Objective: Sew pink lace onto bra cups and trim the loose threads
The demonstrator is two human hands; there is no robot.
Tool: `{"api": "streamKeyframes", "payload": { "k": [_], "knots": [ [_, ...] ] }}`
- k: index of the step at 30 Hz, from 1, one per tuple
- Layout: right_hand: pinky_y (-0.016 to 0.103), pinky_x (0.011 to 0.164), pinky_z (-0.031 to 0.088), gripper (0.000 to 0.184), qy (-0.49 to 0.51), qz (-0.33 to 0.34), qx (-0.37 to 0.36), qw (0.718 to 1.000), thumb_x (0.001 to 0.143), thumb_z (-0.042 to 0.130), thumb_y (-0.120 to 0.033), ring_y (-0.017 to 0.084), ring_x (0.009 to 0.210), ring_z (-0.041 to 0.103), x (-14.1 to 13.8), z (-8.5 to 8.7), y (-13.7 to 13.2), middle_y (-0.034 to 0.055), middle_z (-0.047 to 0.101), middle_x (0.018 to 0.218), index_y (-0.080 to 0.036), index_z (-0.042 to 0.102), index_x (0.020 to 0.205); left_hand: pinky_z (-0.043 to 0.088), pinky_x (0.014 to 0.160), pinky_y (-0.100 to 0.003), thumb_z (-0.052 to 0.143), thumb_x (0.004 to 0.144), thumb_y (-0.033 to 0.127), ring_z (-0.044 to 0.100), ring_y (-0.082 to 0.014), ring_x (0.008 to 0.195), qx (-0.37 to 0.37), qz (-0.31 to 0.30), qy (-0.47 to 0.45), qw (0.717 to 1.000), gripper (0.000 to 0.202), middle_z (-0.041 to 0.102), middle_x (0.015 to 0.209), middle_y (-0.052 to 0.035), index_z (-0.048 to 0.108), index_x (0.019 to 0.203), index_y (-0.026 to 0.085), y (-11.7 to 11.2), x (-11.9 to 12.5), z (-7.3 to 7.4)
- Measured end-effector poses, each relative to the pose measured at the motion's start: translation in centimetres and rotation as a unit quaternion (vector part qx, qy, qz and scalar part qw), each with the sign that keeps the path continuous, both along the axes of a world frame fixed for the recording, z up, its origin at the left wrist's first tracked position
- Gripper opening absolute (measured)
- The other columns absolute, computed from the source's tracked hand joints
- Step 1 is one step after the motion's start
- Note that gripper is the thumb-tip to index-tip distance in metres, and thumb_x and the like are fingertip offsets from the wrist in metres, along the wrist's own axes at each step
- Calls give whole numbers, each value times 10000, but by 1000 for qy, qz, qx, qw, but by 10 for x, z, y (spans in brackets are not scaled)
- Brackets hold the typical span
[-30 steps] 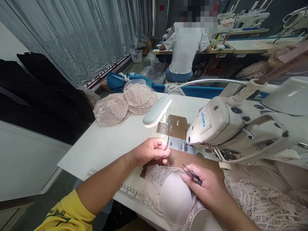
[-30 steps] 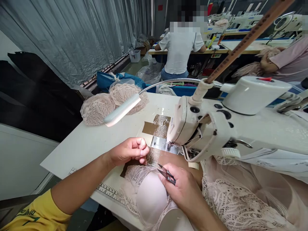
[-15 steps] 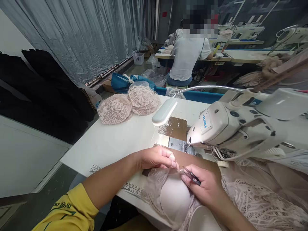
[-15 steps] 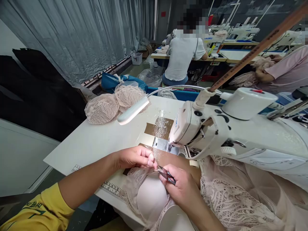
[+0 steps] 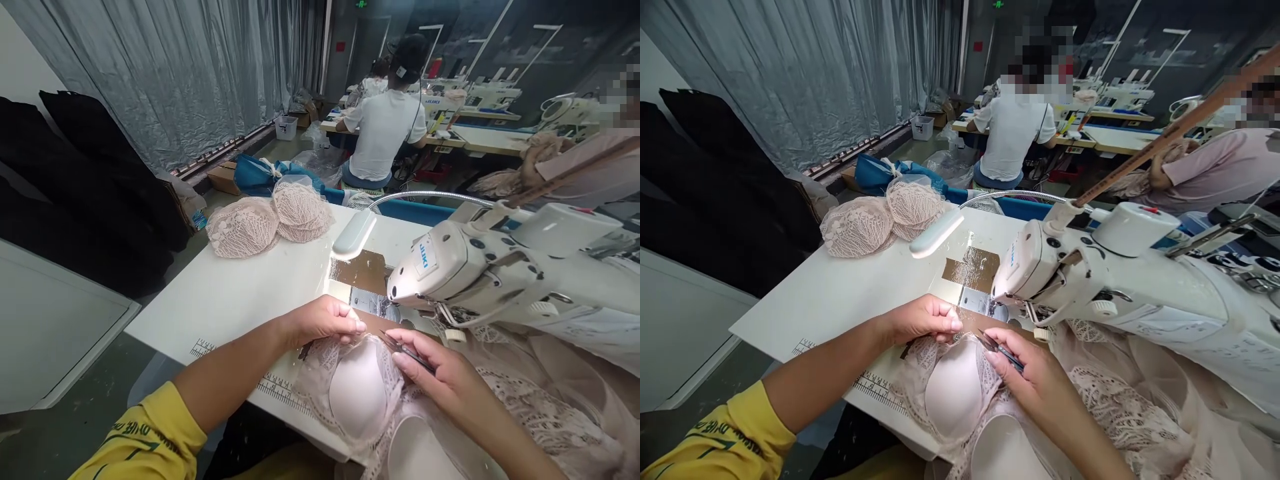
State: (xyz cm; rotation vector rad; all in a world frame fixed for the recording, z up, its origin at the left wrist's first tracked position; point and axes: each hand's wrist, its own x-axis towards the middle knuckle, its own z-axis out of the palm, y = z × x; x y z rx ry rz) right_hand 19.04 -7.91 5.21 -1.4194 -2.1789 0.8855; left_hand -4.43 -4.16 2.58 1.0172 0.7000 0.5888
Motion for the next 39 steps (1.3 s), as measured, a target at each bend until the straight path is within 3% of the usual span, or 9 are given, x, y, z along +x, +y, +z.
{"api": "streamKeyframes", "payload": {
  "k": [4,12,17,23,26,29,32,35,39],
  "knots": [
    [314,753,543,280,-14,23,16,1000,888,494,-372,227,908,677,-22,14,-4,49,724,1044,-245,677,1059,391,639,-253,737,709,428,471,-88,551,17,-10,1,1000,352,528,543,28,576,645,121,-2,0,0],
    [332,732,535,288,6,-67,19,998,857,524,-418,243,900,678,-31,3,0,55,738,994,-226,692,989,412,673,-242,709,739,438,579,-112,685,11,42,-21,999,345,646,731,-42,618,738,106,-2,0,-2],
    [366,800,523,330,50,-40,-31,997,850,529,-445,257,944,665,-32,5,-4,77,722,1045,-216,684,1030,431,736,-260,743,706,435,610,-170,902,-24,89,-6,996,417,671,924,-88,679,965,115,1,1,-10],
    [341,802,513,290,-12,-11,11,1000,886,488,-397,233,935,667,-51,-1,0,48,725,1046,-230,688,1013,428,833,-284,751,703,396,572,-167,987,-20,75,-40,996,402,631,1084,-73,687,1018,155,0,2,-10],
    [320,778,518,296,-32,-33,46,998,895,473,-407,221,922,674,-44,-5,2,38,730,1032,-239,681,1023,440,809,-291,705,735,456,573,-171,937,22,75,-13,997,422,626,1006,-68,665,1021,147,2,-2,-8],
    [319,655,535,339,-127,-71,65,987,892,467,-438,226,806,691,-17,-16,7,52,745,949,-233,660,1079,421,734,-256,715,698,501,556,-154,831,127,82,130,980,483,604,913,-41,640,1014,144,5,-9,-6],
    [373,591,514,327,-278,-80,187,939,886,461,-378,267,728,671,16,-30,15,98,736,890,-193,678,1048,381,630,-220,733,675,360,514,-120,703,198,12,241,950,444,573,824,0,611,1051,157,4,-16,-5],
    [411,666,494,270,-311,-38,318,895,873,480,-281,295,794,636,33,-36,16,135,707,893,-157,695,980,288,516,-208,611,702,199,405,-89,564,256,-60,302,916,144,486,656,40,628,839,158,2,-19,-4],
    [326,731,470,270,-203,75,278,936,920,456,-236,198,848,598,20,-30,9,84,650,1023,-208,606,1142,253,487,-207,548,753,230,346,-81,533,287,-86,304,904,100,422,606,52,535,677,166,2,-10,1]
  ]
}}
